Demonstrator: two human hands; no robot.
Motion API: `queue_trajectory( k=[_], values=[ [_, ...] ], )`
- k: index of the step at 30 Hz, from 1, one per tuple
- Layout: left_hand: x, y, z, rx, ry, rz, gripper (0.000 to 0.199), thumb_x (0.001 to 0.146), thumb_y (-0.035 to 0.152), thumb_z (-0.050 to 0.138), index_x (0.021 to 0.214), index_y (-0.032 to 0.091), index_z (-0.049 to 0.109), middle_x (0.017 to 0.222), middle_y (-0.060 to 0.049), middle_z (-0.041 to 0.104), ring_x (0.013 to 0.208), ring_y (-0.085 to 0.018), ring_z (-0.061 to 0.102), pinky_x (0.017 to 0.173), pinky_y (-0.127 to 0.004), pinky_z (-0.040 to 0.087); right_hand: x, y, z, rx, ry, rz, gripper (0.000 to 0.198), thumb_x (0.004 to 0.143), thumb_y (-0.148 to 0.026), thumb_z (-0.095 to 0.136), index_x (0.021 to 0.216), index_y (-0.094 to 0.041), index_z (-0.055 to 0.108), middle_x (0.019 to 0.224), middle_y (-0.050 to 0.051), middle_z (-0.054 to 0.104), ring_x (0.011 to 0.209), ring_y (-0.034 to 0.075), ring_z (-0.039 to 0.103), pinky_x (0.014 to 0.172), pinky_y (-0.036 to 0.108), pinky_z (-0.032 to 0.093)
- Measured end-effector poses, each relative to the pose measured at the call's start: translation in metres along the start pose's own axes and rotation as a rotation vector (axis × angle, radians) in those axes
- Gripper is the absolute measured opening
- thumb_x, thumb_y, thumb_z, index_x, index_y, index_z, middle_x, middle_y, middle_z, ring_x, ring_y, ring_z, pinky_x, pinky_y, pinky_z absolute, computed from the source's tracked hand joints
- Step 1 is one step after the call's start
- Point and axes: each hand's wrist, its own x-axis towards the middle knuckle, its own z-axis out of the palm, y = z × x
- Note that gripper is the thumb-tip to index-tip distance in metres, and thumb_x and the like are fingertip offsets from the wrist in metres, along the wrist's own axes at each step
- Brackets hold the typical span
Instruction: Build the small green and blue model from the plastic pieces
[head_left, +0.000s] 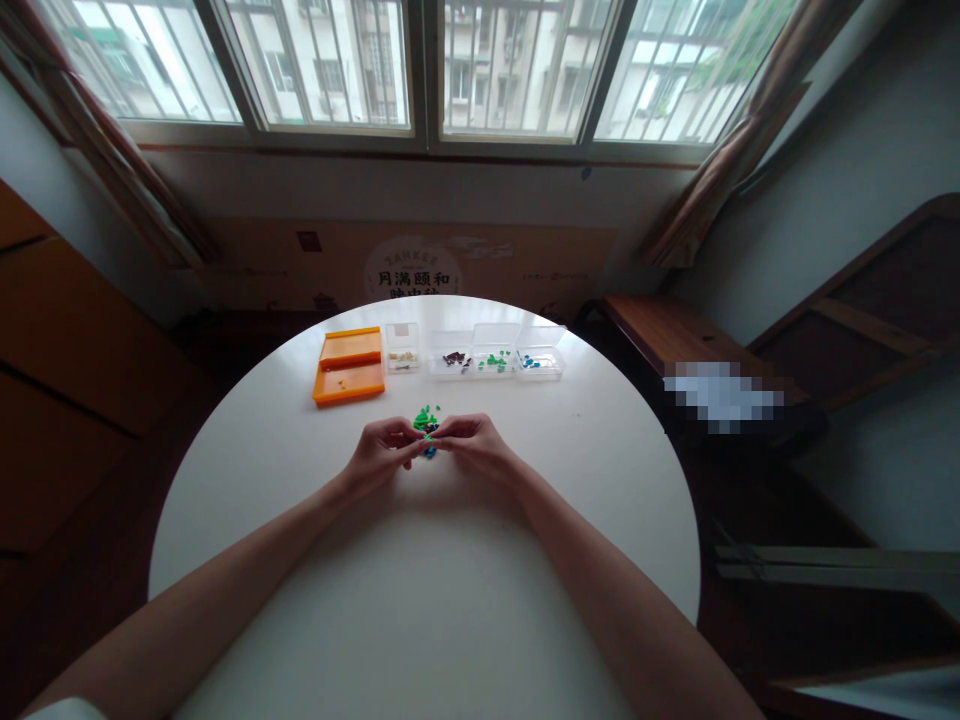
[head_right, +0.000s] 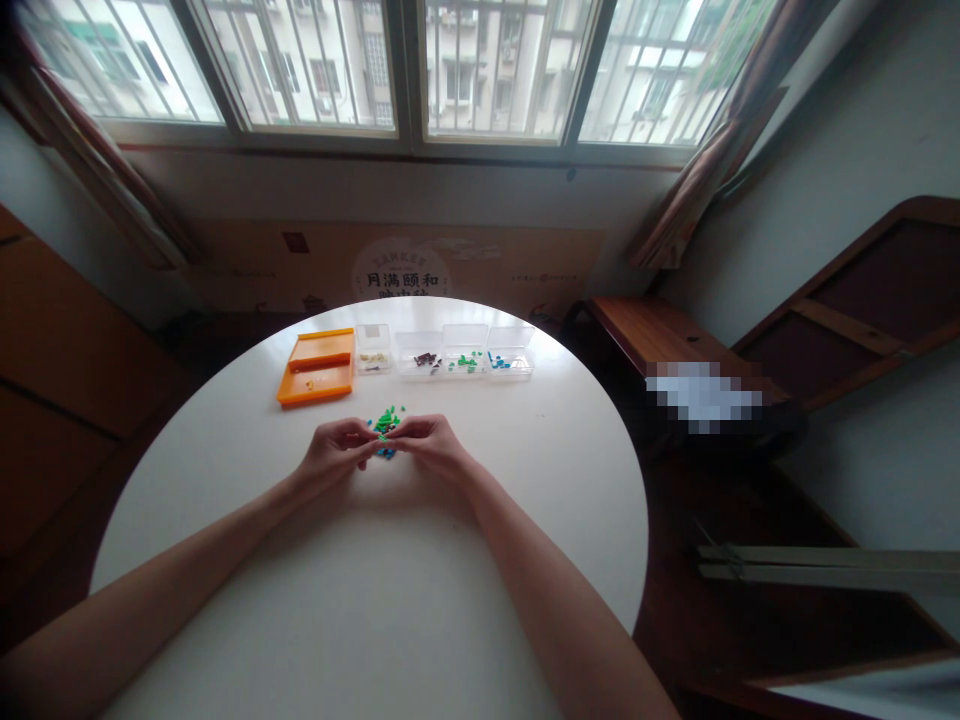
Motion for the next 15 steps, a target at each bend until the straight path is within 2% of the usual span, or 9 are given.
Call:
queue_trajectory(
  k=[15],
  values=[
    [0.0001, 0.002, 0.001, 0.006, 0.02, 0.011, 0.024, 0.063, 0.029, 0.075, 0.07, 0.009, 0.063, 0.062, -0.003, 0.061, 0.048, -0.011, 0.058, 0.037, -0.018, 0.046, 0.002, 0.0039, -0.0015, 0.0, 0.018, -0.007, 0.021, 0.051, -0.025, 0.08, 0.064, -0.012, 0.069, 0.063, 0.002, 0.066, 0.059, 0.011, 0.058, 0.064, 0.026, 0.044]
  ],
)
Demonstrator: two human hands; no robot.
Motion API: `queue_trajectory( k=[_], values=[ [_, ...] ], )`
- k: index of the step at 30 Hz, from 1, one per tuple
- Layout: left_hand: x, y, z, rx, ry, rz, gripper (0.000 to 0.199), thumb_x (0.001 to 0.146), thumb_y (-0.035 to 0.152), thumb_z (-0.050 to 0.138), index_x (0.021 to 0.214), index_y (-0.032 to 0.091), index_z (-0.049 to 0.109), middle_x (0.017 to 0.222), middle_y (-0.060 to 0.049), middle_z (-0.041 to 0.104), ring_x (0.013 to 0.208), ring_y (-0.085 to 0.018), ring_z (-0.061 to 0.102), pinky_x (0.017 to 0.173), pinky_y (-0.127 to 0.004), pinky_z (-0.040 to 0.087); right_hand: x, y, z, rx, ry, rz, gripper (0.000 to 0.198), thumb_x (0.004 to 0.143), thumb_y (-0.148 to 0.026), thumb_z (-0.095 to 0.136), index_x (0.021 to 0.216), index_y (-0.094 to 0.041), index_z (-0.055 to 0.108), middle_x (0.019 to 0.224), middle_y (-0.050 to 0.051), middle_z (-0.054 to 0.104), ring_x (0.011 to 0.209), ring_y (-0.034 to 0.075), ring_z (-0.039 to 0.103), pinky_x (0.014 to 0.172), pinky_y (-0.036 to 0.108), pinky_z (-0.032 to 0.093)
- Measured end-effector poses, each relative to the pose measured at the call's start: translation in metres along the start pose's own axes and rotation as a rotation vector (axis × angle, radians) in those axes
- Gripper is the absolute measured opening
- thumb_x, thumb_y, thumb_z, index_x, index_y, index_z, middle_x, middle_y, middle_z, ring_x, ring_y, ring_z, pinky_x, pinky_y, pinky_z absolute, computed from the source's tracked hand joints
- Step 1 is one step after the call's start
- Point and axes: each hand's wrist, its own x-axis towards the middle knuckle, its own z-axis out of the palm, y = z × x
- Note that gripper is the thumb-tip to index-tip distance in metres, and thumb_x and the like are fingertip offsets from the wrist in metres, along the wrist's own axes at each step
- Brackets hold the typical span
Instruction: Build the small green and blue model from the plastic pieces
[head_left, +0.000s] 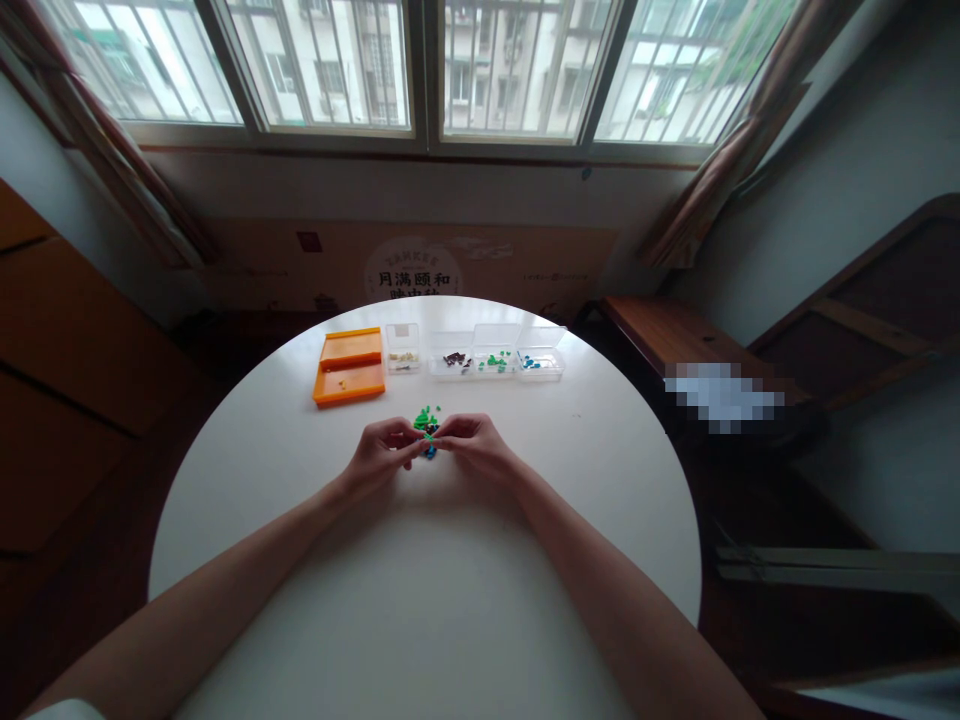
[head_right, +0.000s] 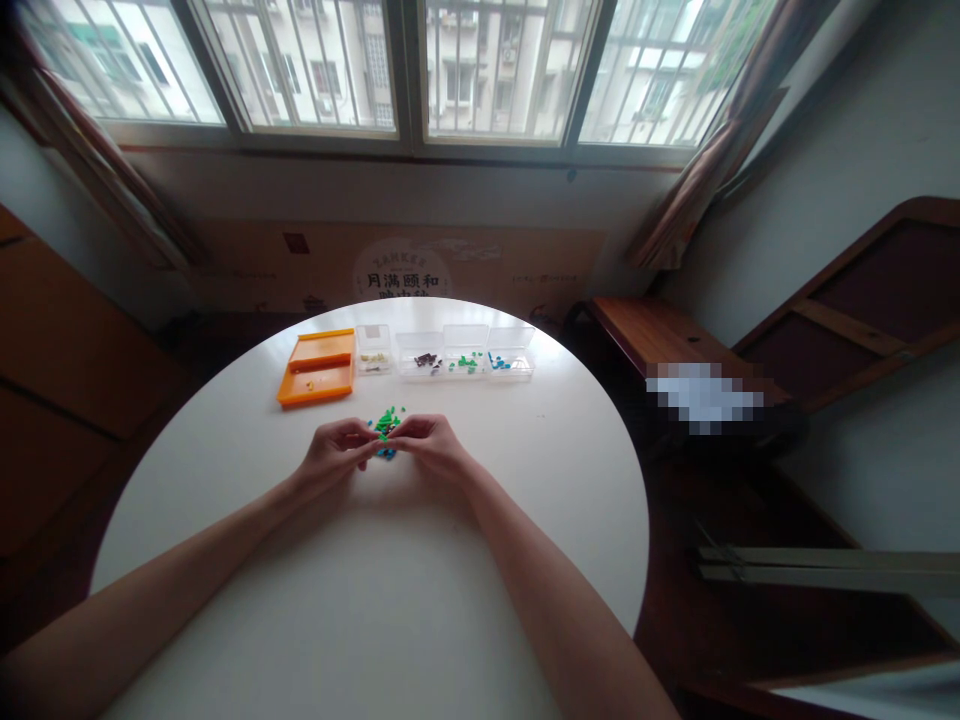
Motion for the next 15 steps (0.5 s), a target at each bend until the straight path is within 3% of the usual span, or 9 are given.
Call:
queue_trajectory(
  k=[15],
  values=[
    [0.0005, -0.005, -0.0012, 0.014, 0.004, 0.014, 0.022, 0.065, 0.027, 0.074, 0.071, 0.01, 0.062, 0.064, -0.003, 0.061, 0.05, -0.011, 0.059, 0.038, -0.017, 0.046, -0.0014, -0.0014, -0.0004, -0.035, -0.011, 0.0, 0.025, 0.055, -0.028, 0.078, 0.073, -0.013, 0.073, 0.072, 0.004, 0.069, 0.067, 0.014, 0.06, 0.068, 0.027, 0.046]
  ],
)
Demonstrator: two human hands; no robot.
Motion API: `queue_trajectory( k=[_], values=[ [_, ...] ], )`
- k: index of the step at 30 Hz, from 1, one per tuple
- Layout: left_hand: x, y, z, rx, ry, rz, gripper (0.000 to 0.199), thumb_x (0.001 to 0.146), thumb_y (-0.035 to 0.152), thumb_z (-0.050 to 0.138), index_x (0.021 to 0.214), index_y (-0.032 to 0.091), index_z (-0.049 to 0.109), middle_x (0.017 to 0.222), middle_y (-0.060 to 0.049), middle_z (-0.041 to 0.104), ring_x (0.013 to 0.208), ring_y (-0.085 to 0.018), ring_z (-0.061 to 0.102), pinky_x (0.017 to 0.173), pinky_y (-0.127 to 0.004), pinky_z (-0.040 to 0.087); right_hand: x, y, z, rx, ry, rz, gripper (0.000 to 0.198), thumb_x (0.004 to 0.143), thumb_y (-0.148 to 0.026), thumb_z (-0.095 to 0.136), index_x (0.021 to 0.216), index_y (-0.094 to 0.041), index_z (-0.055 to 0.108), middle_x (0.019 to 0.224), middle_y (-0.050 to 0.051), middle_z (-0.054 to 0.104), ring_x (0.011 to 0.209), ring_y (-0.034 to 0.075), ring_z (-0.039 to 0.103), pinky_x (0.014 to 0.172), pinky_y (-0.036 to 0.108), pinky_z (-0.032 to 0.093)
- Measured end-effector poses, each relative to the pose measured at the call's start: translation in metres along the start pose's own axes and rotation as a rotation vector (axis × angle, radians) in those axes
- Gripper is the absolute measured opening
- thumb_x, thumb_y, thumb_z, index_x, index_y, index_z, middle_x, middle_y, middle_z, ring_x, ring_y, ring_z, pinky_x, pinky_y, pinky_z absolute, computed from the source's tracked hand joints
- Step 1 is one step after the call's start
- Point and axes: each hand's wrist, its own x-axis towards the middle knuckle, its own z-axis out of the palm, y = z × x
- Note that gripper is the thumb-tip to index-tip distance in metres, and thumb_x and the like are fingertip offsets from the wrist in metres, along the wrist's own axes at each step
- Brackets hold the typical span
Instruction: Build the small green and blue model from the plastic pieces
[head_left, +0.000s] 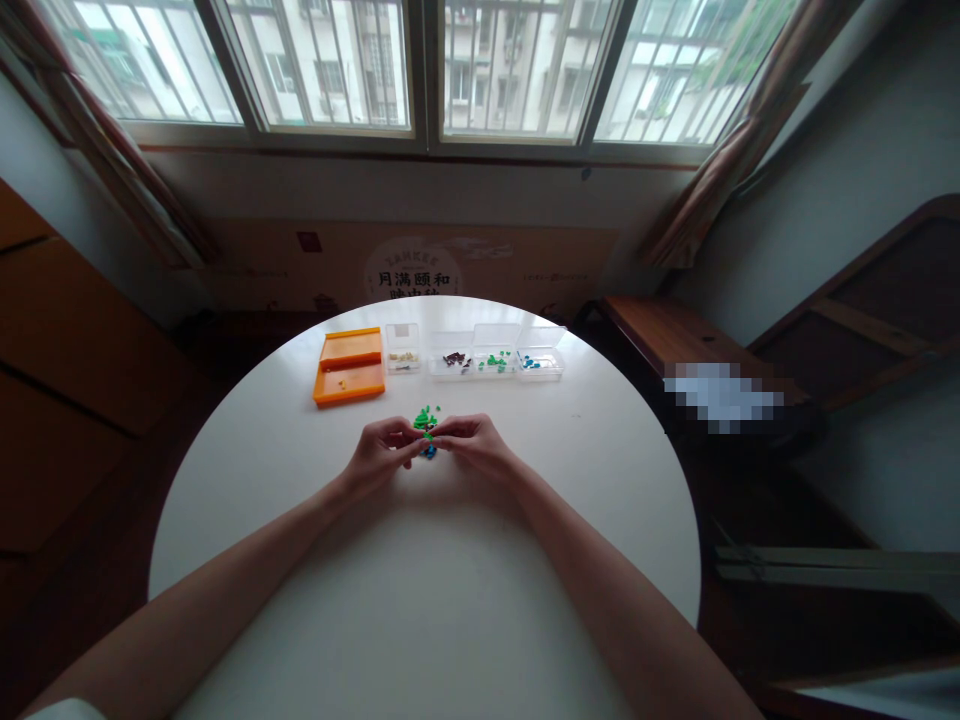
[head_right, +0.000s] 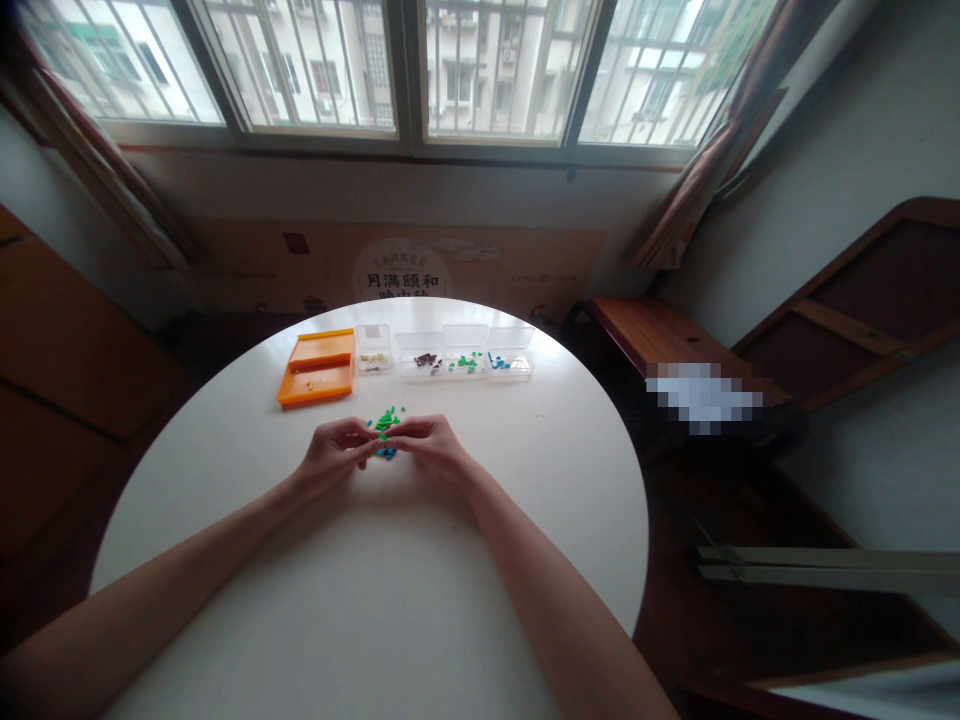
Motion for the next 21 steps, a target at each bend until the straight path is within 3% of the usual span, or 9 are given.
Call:
queue_trajectory(
  k=[11, 21],
  values=[
    [-0.0002, -0.0009, -0.0013, -0.005, -0.011, -0.006, 0.021, 0.066, 0.027, 0.074, 0.069, 0.01, 0.062, 0.061, -0.002, 0.06, 0.048, -0.01, 0.057, 0.039, -0.017, 0.046, -0.0001, 0.0018, -0.0017, -0.005, -0.021, -0.027, 0.028, 0.056, -0.032, 0.077, 0.078, -0.014, 0.073, 0.076, 0.005, 0.069, 0.07, 0.015, 0.061, 0.069, 0.028, 0.045],
    [-0.001, 0.0051, 0.0005, 0.014, -0.008, -0.006, 0.024, 0.068, 0.032, 0.071, 0.069, 0.01, 0.062, 0.06, -0.003, 0.061, 0.042, -0.008, 0.054, 0.037, -0.017, 0.044, 0.0004, 0.0031, -0.0018, -0.008, -0.002, -0.029, 0.028, 0.056, -0.032, 0.077, 0.076, -0.014, 0.073, 0.069, 0.004, 0.067, 0.061, 0.011, 0.055, 0.06, 0.024, 0.042]
  ],
)
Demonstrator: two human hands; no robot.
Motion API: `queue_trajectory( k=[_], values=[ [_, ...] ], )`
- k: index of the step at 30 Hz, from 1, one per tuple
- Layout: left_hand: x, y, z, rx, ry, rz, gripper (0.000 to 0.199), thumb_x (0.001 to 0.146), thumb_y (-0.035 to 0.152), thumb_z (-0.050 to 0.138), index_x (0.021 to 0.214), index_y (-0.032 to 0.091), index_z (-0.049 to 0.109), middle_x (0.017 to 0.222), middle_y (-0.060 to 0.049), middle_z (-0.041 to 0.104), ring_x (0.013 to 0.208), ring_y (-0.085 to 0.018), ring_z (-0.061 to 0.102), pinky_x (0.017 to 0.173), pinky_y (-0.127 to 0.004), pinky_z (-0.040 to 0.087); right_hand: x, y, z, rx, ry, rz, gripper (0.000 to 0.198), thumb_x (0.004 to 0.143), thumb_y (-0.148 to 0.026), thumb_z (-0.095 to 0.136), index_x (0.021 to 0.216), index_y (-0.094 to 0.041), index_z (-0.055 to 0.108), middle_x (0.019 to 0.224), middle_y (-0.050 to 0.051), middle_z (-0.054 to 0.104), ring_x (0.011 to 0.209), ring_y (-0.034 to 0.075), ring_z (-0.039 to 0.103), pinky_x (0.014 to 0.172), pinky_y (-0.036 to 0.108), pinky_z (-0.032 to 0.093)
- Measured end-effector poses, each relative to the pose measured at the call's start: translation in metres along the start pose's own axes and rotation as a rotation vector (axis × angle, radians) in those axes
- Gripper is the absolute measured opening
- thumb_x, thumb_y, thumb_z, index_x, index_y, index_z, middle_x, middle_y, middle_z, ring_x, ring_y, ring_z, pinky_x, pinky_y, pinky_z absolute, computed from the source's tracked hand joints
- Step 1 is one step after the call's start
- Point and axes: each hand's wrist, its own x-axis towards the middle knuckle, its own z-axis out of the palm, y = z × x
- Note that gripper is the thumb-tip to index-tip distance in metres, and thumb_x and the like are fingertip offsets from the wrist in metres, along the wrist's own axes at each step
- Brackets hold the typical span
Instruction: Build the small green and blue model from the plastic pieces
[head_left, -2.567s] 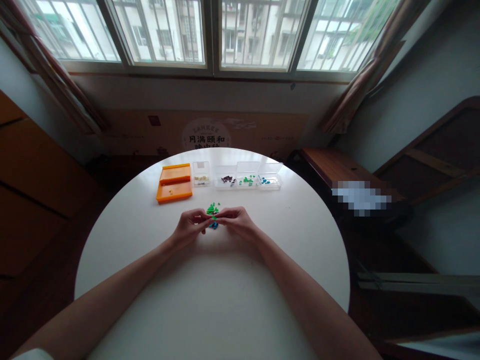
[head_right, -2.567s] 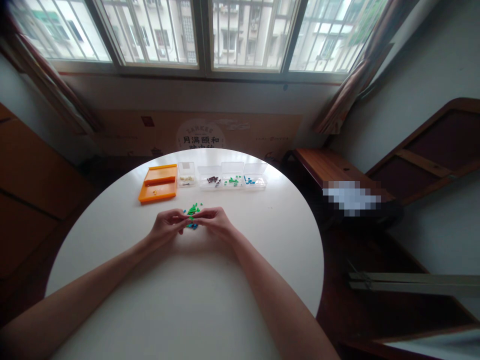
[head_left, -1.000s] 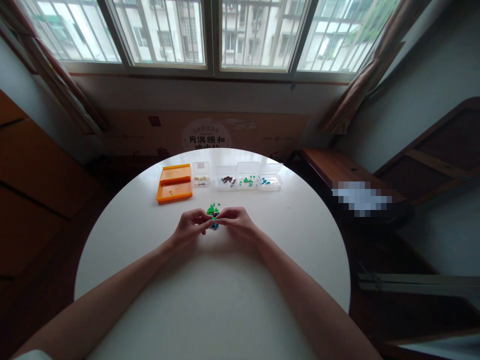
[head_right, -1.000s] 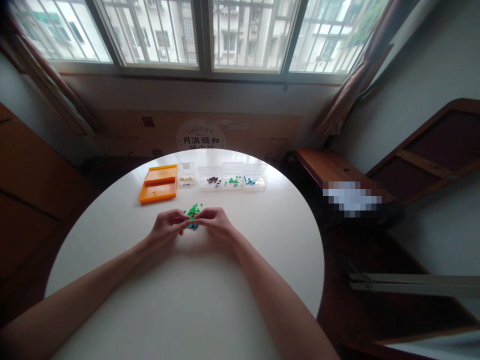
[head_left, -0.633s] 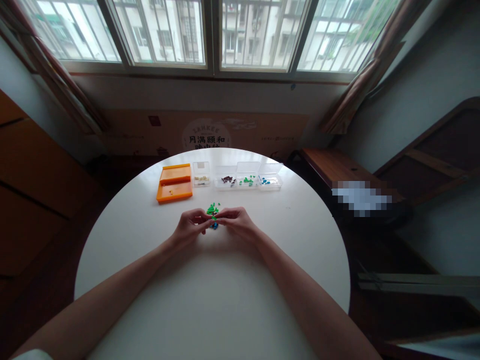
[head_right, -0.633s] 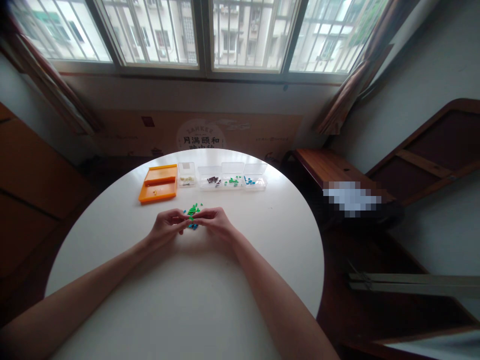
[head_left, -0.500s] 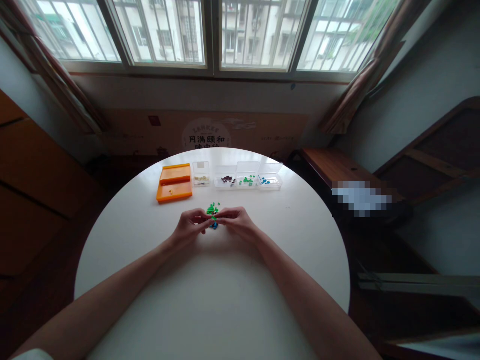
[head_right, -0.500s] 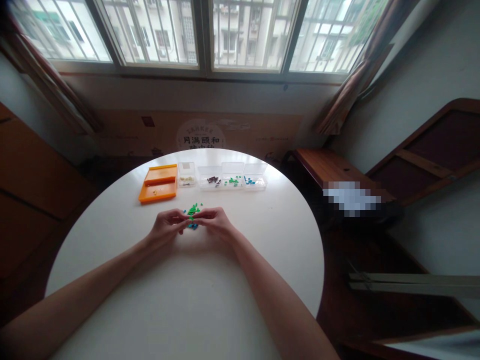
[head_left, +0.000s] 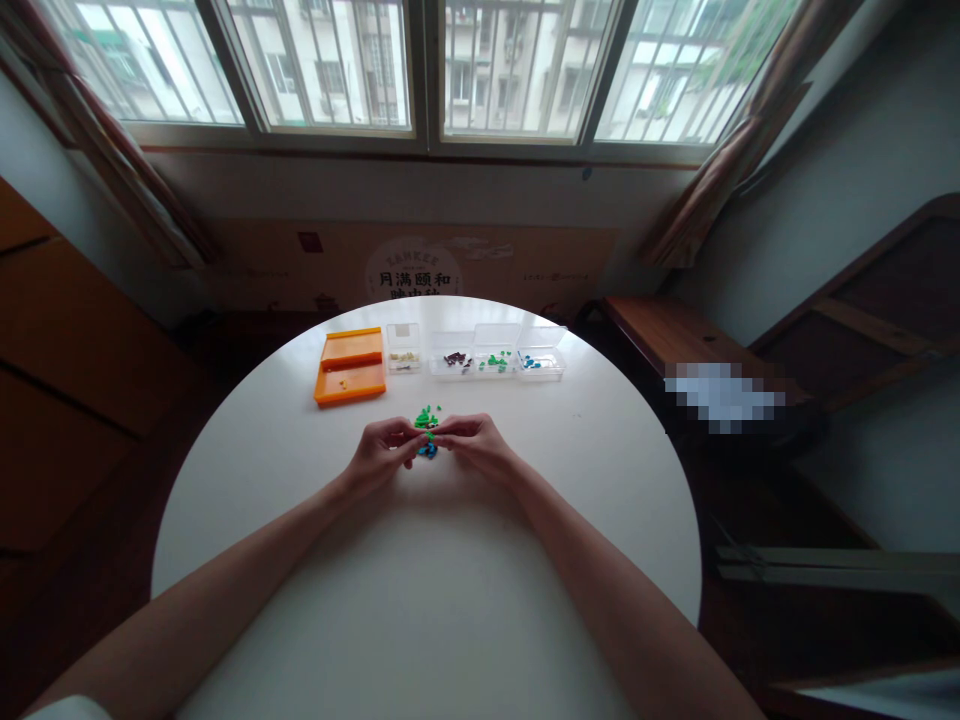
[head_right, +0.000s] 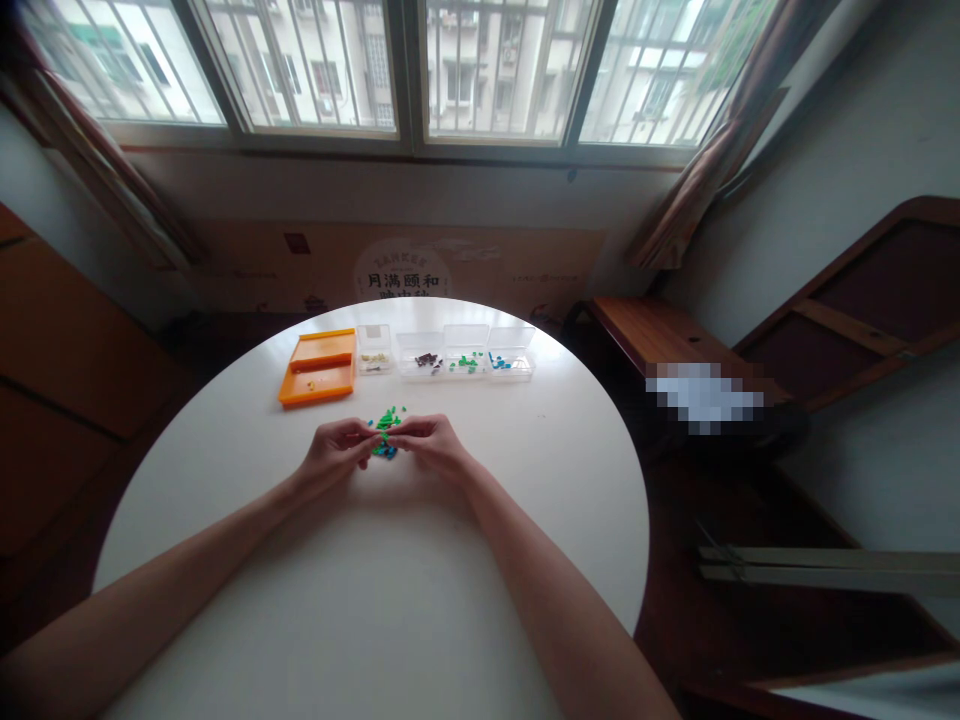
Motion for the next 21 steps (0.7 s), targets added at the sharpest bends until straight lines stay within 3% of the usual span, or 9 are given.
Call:
queue_trajectory(
  k=[10, 21],
  values=[
    [-0.0007, -0.0001, -0.0002, -0.03, -0.029, -0.016, 0.024, 0.067, 0.029, 0.073, 0.073, 0.009, 0.061, 0.065, -0.004, 0.063, 0.049, -0.01, 0.058, 0.039, -0.018, 0.046, 0.0003, -0.0012, 0.0014, 0.024, 0.004, 0.01, 0.028, 0.053, -0.032, 0.078, 0.073, -0.013, 0.073, 0.069, 0.004, 0.068, 0.063, 0.012, 0.057, 0.063, 0.026, 0.043],
    [-0.0006, -0.0037, -0.0014, -0.029, -0.059, -0.026, 0.025, 0.068, 0.029, 0.072, 0.073, 0.01, 0.057, 0.06, -0.001, 0.06, 0.044, -0.008, 0.054, 0.038, -0.017, 0.045, 0.0, -0.002, 0.0019, 0.061, -0.012, 0.029, 0.028, 0.051, -0.031, 0.079, 0.073, -0.013, 0.073, 0.072, 0.004, 0.068, 0.067, 0.014, 0.06, 0.068, 0.028, 0.044]
  ],
)
